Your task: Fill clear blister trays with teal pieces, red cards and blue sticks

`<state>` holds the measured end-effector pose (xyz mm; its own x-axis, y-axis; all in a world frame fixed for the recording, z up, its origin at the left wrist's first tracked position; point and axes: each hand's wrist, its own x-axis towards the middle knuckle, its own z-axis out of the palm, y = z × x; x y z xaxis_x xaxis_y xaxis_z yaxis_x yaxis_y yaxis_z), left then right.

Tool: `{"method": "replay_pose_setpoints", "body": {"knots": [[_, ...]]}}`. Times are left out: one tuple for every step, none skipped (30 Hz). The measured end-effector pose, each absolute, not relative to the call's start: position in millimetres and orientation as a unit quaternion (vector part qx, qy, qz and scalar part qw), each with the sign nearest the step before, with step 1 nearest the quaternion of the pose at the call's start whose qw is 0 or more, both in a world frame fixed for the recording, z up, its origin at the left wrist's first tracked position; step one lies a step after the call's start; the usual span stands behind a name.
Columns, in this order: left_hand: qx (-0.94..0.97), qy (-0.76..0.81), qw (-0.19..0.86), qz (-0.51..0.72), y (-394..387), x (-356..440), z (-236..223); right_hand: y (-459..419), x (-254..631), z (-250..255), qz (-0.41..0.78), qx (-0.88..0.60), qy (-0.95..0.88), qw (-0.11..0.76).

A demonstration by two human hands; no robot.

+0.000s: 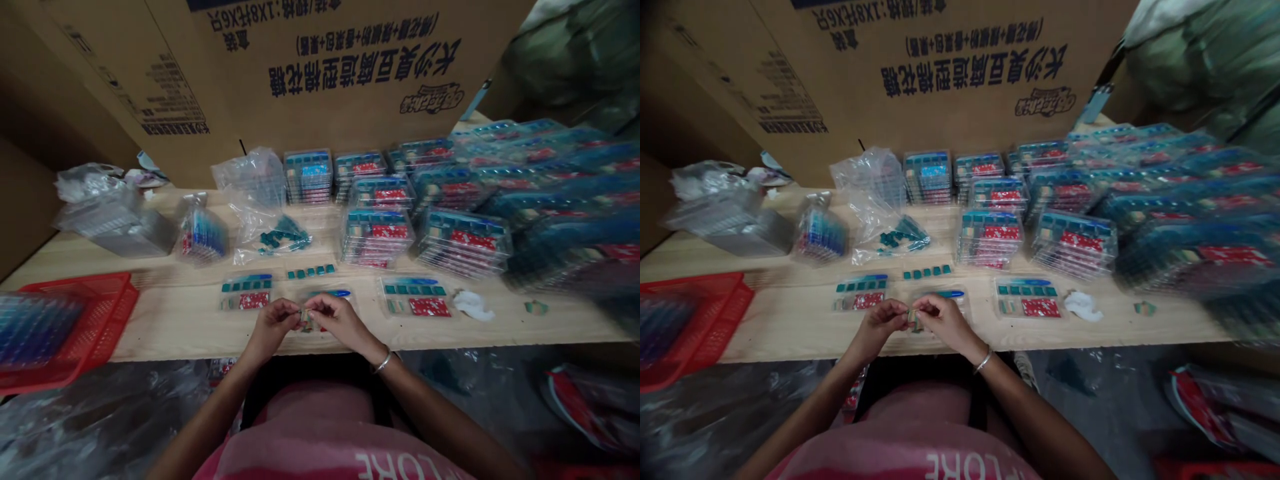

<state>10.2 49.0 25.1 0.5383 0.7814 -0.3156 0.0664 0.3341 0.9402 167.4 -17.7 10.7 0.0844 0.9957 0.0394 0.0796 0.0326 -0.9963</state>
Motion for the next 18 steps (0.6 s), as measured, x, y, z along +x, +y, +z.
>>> {"method": "replay_pose_setpoints", "body": {"knots": [[0.517, 0.408, 0.711, 0.245, 47, 11, 27, -18, 167, 12, 0.45, -0.531, -0.502, 0.514], [0.518, 0.407, 0.714, 0.239, 46, 11, 29, -18, 166, 14, 0.449, -0.53, -0.503, 0.514], [0.518, 0.405, 0.715, 0.24, 44, 12, 30, -17, 166, 16, 0.448, -0.53, -0.506, 0.512], [0.516, 0.403, 0.714, 0.247, 43, 13, 31, -17, 167, 17, 0.449, -0.529, -0.51, 0.508], [0.514, 0.402, 0.712, 0.257, 42, 14, 31, -16, 168, 17, 0.451, -0.53, -0.512, 0.504], [0.511, 0.404, 0.709, 0.27, 41, 14, 30, -16, 170, 17, 0.452, -0.533, -0.506, 0.507], [0.506, 0.409, 0.704, 0.285, 41, 15, 30, -15, 172, 16, 0.447, -0.54, -0.488, 0.52], [0.5, 0.417, 0.696, 0.301, 42, 15, 29, -14, 175, 15, 0.436, -0.552, -0.46, 0.542], [0.495, 0.426, 0.689, 0.315, 42, 15, 29, -13, 178, 14, 0.422, -0.562, -0.428, 0.568], [0.49, 0.434, 0.682, 0.326, 43, 15, 29, -12, 180, 14, 0.411, -0.569, -0.399, 0.59], [0.486, 0.441, 0.676, 0.335, 43, 15, 29, -12, 181, 14, 0.408, -0.57, -0.385, 0.6], [0.485, 0.444, 0.673, 0.34, 44, 15, 30, -12, 181, 16, 0.418, -0.565, -0.389, 0.596], [0.486, 0.443, 0.671, 0.342, 44, 16, 30, -13, 179, 17, 0.439, -0.554, -0.406, 0.58], [0.489, 0.44, 0.67, 0.343, 44, 16, 30, -13, 176, 19, 0.46, -0.541, -0.426, 0.561], [0.493, 0.435, 0.671, 0.343, 43, 16, 31, -13, 172, 21, 0.476, -0.531, -0.441, 0.546], [0.495, 0.43, 0.671, 0.345, 42, 17, 31, -14, 167, 22, 0.481, -0.527, -0.449, 0.538], [0.495, 0.425, 0.674, 0.346, 42, 17, 31, -14, 162, 23, 0.477, -0.528, -0.451, 0.538], [0.493, 0.421, 0.678, 0.346, 41, 16, 30, -14, 158, 23, 0.468, -0.533, -0.452, 0.541]]}}
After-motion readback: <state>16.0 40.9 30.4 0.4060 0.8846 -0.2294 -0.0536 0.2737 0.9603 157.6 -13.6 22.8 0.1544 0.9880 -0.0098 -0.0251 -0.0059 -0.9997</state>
